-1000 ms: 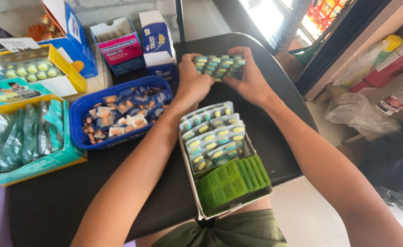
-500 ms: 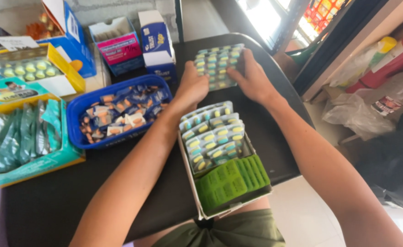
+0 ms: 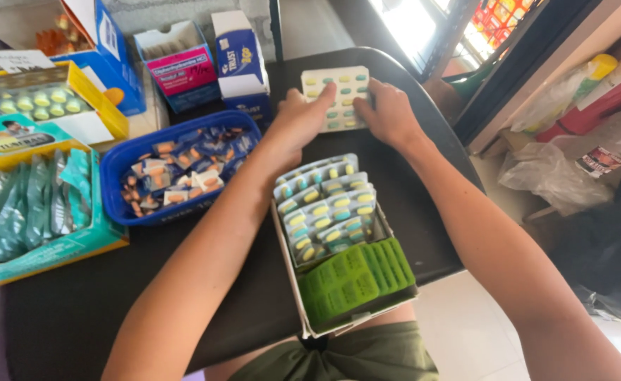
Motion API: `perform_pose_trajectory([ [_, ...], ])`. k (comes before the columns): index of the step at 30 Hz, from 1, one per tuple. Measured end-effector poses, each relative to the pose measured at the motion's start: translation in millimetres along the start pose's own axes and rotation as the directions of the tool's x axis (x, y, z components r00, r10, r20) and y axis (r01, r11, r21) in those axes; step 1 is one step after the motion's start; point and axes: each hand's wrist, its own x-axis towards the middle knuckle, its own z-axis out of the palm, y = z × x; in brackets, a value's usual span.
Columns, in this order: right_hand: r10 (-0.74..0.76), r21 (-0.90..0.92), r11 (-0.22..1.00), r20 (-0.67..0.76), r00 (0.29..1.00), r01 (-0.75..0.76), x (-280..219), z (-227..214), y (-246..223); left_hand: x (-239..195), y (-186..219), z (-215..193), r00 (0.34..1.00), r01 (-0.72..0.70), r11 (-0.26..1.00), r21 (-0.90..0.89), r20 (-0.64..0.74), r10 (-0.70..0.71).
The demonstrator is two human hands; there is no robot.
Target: The person organizes blister packs of pills from a box onto a table. They remove the packs, separate them, and place them into a stack. The person also handles other medicine boxes and containers on the table.
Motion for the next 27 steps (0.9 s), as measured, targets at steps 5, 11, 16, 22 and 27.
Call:
perform_pose_trajectory([
  [5, 0.000, -0.111, 0.994, -0.029, 1.000, -0.004, 5.3, 8.1, 12.6, 12.5, 6.1, -25.1, 0.961, -0.111, 0.958, -0.263, 0.216, 0.171],
  [11, -0.094, -0.214, 0.975, -0.148, 0.985, 0.061, 8.1, 11.2, 26.4, -54.0, 69.9, -66.4, 0.846, -0.531, 0.822, 0.206, 0.077, 0.528],
  [16, -0.161, -0.031, 0.987, -0.243, 0.956, 0.159, -9.2, -45.3, -37.1, -143.4, 90.7, -90.2, 0.857, -0.514, 0.783, 0.350, 0.239, 0.456],
  [22, -0.436, 0.472, 0.834, 0.249, 0.865, 0.284, -31.5, -79.9, -98.4, -168.3, 52.8, -107.6, 0.849, -0.528, 0.664, 0.529, 0.314, 0.425],
  [27, -0.505, 0.504, 0.808, 0.328, 0.799, 0.304, -38.0, -73.2, -102.3, -173.8, 42.1, -108.3, 0.893, -0.420, 0.879, 0.224, 0.274, 0.357],
])
